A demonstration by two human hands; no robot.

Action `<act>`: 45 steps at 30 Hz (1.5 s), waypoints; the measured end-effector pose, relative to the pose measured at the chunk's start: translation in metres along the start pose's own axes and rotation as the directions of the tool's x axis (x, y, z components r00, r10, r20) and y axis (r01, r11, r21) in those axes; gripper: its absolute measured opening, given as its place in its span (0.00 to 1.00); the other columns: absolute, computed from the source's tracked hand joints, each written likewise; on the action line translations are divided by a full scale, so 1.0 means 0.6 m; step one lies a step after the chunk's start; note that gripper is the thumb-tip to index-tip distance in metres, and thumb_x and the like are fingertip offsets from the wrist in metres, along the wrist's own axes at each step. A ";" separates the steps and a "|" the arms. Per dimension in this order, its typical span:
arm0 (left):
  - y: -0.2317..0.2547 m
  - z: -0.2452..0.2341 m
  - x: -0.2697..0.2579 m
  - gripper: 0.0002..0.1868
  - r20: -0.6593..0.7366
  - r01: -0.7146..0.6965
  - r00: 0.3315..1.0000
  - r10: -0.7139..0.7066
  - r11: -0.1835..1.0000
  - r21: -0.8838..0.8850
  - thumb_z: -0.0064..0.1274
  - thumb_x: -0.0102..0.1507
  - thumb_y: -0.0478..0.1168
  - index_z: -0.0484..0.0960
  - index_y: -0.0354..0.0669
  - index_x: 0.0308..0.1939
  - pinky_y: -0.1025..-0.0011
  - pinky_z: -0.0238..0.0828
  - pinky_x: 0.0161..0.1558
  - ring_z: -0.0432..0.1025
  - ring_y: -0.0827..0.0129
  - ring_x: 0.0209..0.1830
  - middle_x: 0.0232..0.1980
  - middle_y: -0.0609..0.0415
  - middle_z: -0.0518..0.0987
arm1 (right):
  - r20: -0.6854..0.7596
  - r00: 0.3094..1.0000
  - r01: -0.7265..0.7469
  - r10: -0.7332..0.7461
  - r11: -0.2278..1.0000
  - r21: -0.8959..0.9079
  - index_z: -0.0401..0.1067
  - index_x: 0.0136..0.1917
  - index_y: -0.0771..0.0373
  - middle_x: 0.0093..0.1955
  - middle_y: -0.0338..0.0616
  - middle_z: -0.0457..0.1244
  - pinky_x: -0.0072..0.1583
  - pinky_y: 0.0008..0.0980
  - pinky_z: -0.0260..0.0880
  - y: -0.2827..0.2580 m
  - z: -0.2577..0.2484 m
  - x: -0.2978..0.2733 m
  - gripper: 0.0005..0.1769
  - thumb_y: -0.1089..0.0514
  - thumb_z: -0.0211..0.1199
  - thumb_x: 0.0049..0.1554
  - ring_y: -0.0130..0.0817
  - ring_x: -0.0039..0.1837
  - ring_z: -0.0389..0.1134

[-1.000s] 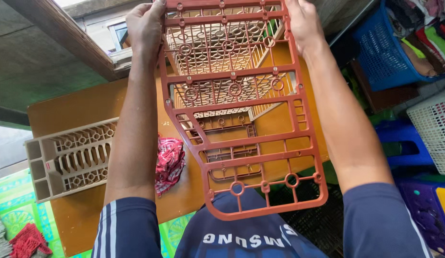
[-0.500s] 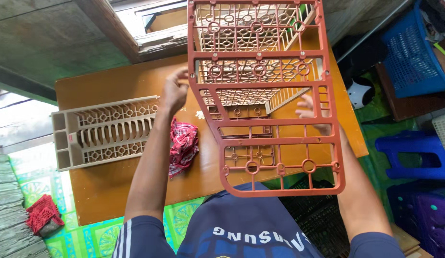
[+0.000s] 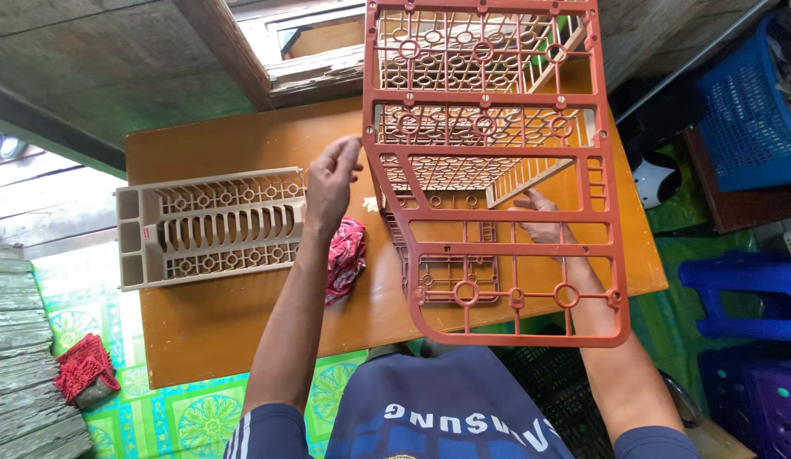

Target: The person assembles a plastic dish rack by hand on a wooden table. They attach a red base frame to a beige upper rack, then insert a beige cutlery tray into the assembled unit.

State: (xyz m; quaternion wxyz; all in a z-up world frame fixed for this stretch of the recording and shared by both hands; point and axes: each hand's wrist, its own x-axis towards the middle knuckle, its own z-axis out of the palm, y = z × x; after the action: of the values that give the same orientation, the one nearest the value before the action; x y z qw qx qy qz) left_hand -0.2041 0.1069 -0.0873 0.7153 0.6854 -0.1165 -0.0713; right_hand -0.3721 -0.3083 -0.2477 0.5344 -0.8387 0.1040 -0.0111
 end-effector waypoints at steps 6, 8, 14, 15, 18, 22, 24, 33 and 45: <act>0.093 0.033 0.024 0.16 0.021 -0.055 0.998 0.063 0.965 -0.256 0.54 0.71 0.46 0.86 0.38 0.52 0.82 0.63 0.33 0.68 0.84 0.31 0.40 0.60 0.82 | 0.006 1.000 -0.023 0.024 0.987 -0.158 0.69 0.65 0.68 0.57 0.53 0.70 0.58 0.37 0.74 0.005 -0.013 0.015 0.22 0.55 0.64 0.61 0.40 0.60 0.72; 0.112 0.036 0.029 0.14 0.034 -0.075 0.996 0.087 0.964 -0.256 0.57 0.71 0.45 0.86 0.36 0.50 0.82 0.61 0.33 0.67 0.84 0.31 0.38 0.60 0.81 | -0.001 1.000 0.030 -0.030 0.998 -0.052 0.71 0.62 0.70 0.56 0.52 0.70 0.59 0.35 0.73 0.008 -0.010 0.031 0.21 0.55 0.64 0.60 0.40 0.60 0.71; 0.125 0.035 0.015 0.14 0.012 -0.070 0.997 0.073 0.984 -0.167 0.56 0.72 0.44 0.86 0.35 0.40 0.83 0.60 0.33 0.66 0.85 0.30 0.33 0.62 0.80 | -0.068 0.995 -0.076 0.075 0.997 -0.015 0.76 0.57 0.71 0.47 0.52 0.70 0.52 0.33 0.70 -0.001 -0.010 0.057 0.16 0.55 0.64 0.64 0.32 0.49 0.71; 0.128 0.035 0.016 0.14 0.014 -0.077 0.997 0.080 0.984 -0.162 0.56 0.71 0.44 0.86 0.36 0.40 0.83 0.59 0.33 0.66 0.85 0.30 0.32 0.63 0.79 | -0.069 0.993 -0.095 0.095 0.995 0.006 0.76 0.57 0.70 0.48 0.51 0.70 0.53 0.32 0.72 -0.011 -0.006 0.059 0.17 0.54 0.63 0.63 0.32 0.50 0.72; 0.134 0.033 0.015 0.14 0.017 -0.054 0.998 0.057 0.983 -0.174 0.56 0.71 0.44 0.86 0.36 0.40 0.83 0.59 0.32 0.65 0.85 0.29 0.32 0.63 0.78 | -0.060 0.988 -0.132 0.140 0.984 0.118 0.75 0.59 0.69 0.50 0.50 0.70 0.54 0.31 0.72 -0.056 -0.003 0.051 0.19 0.51 0.60 0.65 0.31 0.52 0.72; 0.134 0.034 0.012 0.14 0.023 -0.050 0.998 0.054 0.988 -0.146 0.55 0.72 0.45 0.86 0.35 0.42 0.83 0.59 0.33 0.65 0.85 0.30 0.33 0.63 0.78 | -0.049 0.986 -0.122 0.162 0.883 0.452 0.74 0.62 0.68 0.54 0.48 0.70 0.55 0.29 0.72 -0.153 -0.060 0.012 0.22 0.48 0.55 0.66 0.30 0.54 0.71; 0.133 0.031 0.010 0.14 0.029 -0.023 0.999 0.029 0.982 -0.187 0.55 0.72 0.45 0.86 0.35 0.43 0.83 0.62 0.34 0.67 0.85 0.31 0.34 0.63 0.79 | -0.048 0.988 -0.091 0.150 0.793 0.602 0.73 0.63 0.68 0.55 0.47 0.69 0.56 0.28 0.73 -0.218 -0.109 -0.003 0.24 0.46 0.53 0.67 0.29 0.55 0.71; 0.127 0.053 0.010 0.16 0.017 -0.041 0.999 0.047 0.973 -0.229 0.49 0.75 0.44 0.82 0.36 0.39 0.80 0.66 0.39 0.70 0.80 0.34 0.36 0.57 0.80 | 0.019 0.996 -0.072 0.083 0.698 0.712 0.70 0.66 0.72 0.59 0.48 0.69 0.60 0.29 0.74 -0.424 -0.153 -0.025 0.25 0.47 0.50 0.71 0.30 0.57 0.71; 0.123 0.046 0.012 0.16 0.021 -0.027 0.999 0.033 0.972 -0.232 0.50 0.75 0.44 0.82 0.34 0.39 0.79 0.68 0.40 0.71 0.78 0.35 0.37 0.55 0.80 | -0.006 1.000 0.016 -0.016 0.759 0.651 0.70 0.64 0.72 0.56 0.46 0.69 0.60 0.26 0.73 -0.421 -0.140 -0.026 0.23 0.50 0.55 0.69 0.27 0.56 0.71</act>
State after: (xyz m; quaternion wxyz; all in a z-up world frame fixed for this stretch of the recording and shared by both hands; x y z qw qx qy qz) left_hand -0.2085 0.0820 -0.0122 0.7898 0.5944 -0.1266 -0.0823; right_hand -0.3573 -0.2777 0.0166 0.7922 -0.6020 0.0862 -0.0509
